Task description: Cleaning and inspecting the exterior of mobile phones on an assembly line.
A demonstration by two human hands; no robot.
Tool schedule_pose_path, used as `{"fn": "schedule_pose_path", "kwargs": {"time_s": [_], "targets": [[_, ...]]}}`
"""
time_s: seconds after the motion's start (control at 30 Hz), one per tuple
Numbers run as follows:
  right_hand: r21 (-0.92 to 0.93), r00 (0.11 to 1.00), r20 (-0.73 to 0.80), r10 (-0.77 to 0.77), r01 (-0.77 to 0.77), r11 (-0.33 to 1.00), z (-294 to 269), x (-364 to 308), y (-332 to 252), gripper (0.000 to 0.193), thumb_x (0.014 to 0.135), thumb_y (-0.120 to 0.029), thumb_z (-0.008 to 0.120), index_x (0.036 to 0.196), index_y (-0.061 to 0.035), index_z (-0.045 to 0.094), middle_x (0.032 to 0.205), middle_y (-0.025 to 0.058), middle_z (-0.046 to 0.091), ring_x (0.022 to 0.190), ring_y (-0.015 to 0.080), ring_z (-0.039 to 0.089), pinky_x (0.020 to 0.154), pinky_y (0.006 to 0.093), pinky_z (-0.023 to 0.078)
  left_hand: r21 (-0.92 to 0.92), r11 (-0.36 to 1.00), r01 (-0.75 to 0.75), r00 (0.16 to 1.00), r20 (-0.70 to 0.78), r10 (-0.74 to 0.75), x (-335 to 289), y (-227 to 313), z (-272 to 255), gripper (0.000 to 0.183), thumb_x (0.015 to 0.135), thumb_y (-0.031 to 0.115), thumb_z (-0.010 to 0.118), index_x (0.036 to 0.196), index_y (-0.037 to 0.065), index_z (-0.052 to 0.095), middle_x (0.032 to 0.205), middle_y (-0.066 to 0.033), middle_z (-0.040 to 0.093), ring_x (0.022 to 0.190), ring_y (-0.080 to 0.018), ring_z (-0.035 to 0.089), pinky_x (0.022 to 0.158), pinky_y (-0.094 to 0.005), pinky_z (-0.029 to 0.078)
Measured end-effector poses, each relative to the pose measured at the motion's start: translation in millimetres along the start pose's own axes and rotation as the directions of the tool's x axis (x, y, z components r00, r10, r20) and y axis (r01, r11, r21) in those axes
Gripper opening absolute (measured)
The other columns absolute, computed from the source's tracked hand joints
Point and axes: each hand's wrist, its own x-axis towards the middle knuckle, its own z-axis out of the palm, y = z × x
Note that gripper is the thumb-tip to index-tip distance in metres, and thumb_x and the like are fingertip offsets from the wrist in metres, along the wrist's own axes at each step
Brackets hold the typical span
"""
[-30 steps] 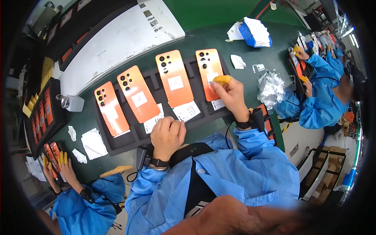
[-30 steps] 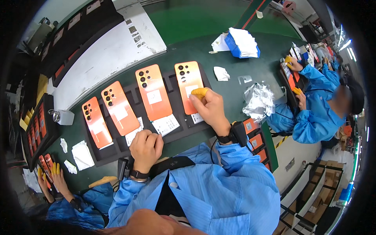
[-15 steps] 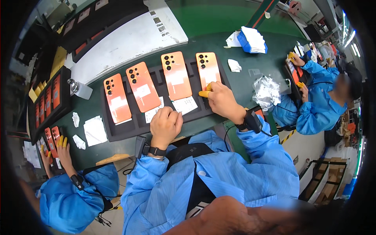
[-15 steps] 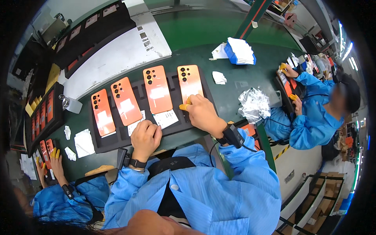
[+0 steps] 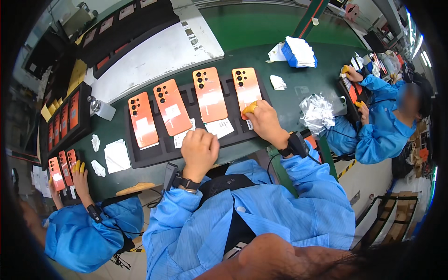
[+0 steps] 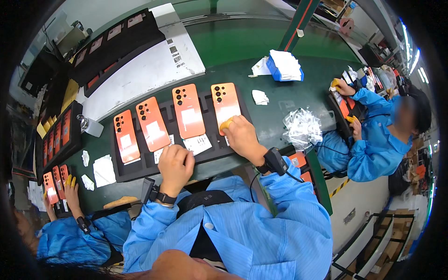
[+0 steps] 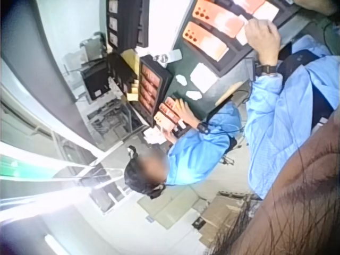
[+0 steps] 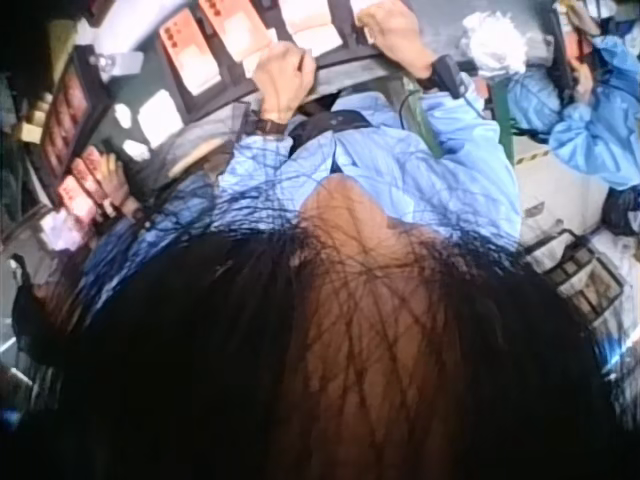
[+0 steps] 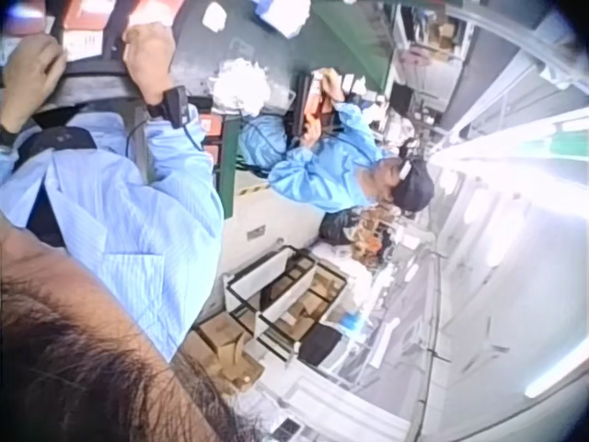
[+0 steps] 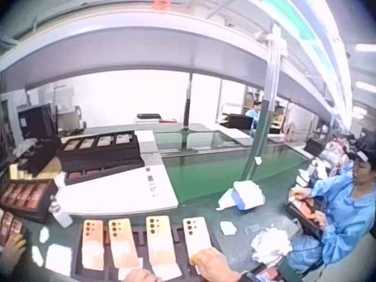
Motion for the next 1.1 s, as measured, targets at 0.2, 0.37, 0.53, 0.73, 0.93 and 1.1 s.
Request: {"fn": "schedule_pose_path", "kwargs": {"time_s": [0.2,0.37,0.53,0.73,0.93,1.1], "targets": [[0.303,0.96,-0.034,0.277,-0.254,0.918,6,1,9,0.011,0.09,-0.01,0.064,0.093,-0.0005,0.068,0.088,0.0151,0.063,0.078,0.0326,0.064,0.07,0.0405,0.051,-0.147,0.948,-0.281,0.928,0.209,0.308,26,36,30,0.042,0.081,0.024,0.074,0.116,0.003,0.065,0.126,-0.0136,0.061,0.113,-0.0349,0.054,0.097,-0.046,0.044],[0.509,0.915,-0.012,0.404,-0.342,0.79,9,-4,12,0.012,0.091,-0.008,0.063,0.098,0.0009,0.066,0.093,0.0166,0.064,0.072,0.0322,0.066,0.067,0.0389,0.052,0.028,0.952,-0.305,0.888,0.37,0.274,28,42,52,0.071,0.079,0.035,0.077,0.136,0.001,0.054,0.148,-0.015,0.047,0.123,-0.033,0.05,0.104,-0.0458,0.04],[0.114,0.981,-0.163,0.108,-0.09,0.989,-15,0,-13,0.028,0.085,-0.004,0.068,0.112,0.0013,0.062,0.105,0.0186,0.061,0.099,0.0361,0.06,0.083,0.0417,0.051,0.05,0.964,-0.26,0.882,0.418,0.216,30,43,51,0.078,0.076,0.037,0.079,0.138,-0.001,0.052,0.149,-0.0151,0.046,0.123,-0.0322,0.049,0.105,-0.045,0.038],[-0.013,0.995,0.006,0.095,-0.095,0.995,-16,-3,-11,0.018,0.082,-0.008,0.07,0.097,0.0011,0.066,0.101,0.0157,0.062,0.103,0.037,0.056,0.085,0.0429,0.05,0.046,0.963,-0.265,0.896,0.381,0.228,32,44,52,0.082,0.073,0.036,0.081,0.14,0.0,0.051,0.147,-0.0143,0.048,0.119,-0.0298,0.05,0.103,-0.0439,0.039],[0.002,0.951,0.234,0.203,-0.209,0.978,-26,26,22,0.018,0.084,-0.018,0.071,0.085,-0.0008,0.069,0.089,0.0172,0.063,0.084,0.0383,0.062,0.078,0.0445,0.052,0.069,0.96,-0.271,0.901,0.37,0.228,32,43,54,0.08,0.074,0.037,0.08,0.14,0.0,0.051,0.145,-0.0132,0.05,0.118,-0.0293,0.051,0.101,-0.0446,0.04],[0.494,0.834,-0.224,0.505,-0.35,0.796,-105,110,85,0.013,0.085,-0.009,0.066,0.09,0.0021,0.071,0.077,0.0039,0.068,0.066,0.0102,0.059,0.06,0.0252,0.045,0.066,0.963,-0.262,0.896,0.388,0.218,31,45,53,0.079,0.076,0.039,0.078,0.14,0.001,0.051,0.148,-0.013,0.048,0.118,-0.0297,0.051,0.1,-0.0452,0.041]]}}
